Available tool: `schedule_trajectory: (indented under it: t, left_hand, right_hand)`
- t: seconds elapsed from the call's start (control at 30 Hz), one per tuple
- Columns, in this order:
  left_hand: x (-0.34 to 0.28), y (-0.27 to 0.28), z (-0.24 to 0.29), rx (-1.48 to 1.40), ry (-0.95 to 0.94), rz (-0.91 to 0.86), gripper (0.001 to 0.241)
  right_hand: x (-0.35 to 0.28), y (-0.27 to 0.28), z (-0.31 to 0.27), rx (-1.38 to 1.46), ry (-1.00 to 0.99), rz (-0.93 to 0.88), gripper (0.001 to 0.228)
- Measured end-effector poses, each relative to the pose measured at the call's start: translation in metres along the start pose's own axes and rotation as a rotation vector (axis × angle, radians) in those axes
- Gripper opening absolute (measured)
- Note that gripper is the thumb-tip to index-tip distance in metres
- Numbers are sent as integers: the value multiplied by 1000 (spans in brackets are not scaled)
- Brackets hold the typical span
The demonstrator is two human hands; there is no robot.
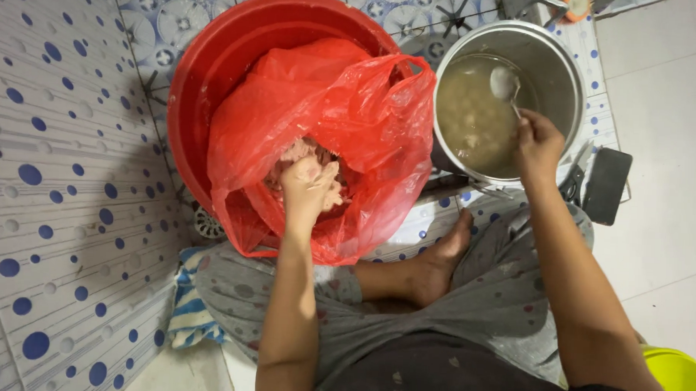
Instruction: Forming meatballs by hand and transferring them into a pot of water using a spoon.
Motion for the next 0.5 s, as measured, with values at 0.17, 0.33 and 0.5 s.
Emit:
schedule_trajectory:
  t: [0.17,0.33,0.5]
  left_hand:
    - [-24,-8,45,-566,-158,-76,18]
    - [-60,-42,125,-491,-351,-125,16]
    - [-96,-67,154,707,-854,-14,17]
  right_hand:
    - [-93,3,-153,429,180,-63,11]
    - [-153,-94,-180,461,52,-382,37]
    - [-173,-116,-204,480,134,-364,21]
Point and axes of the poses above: each hand's wrist, its own x-axis towards the middle knuckle, its own y-axis out of the back of the hand, z = x × y, the point moved 10 cm from there along x, towards the middle knuckle, and after that the axes turned 15 degrees about -z, right-handed, at the moved point
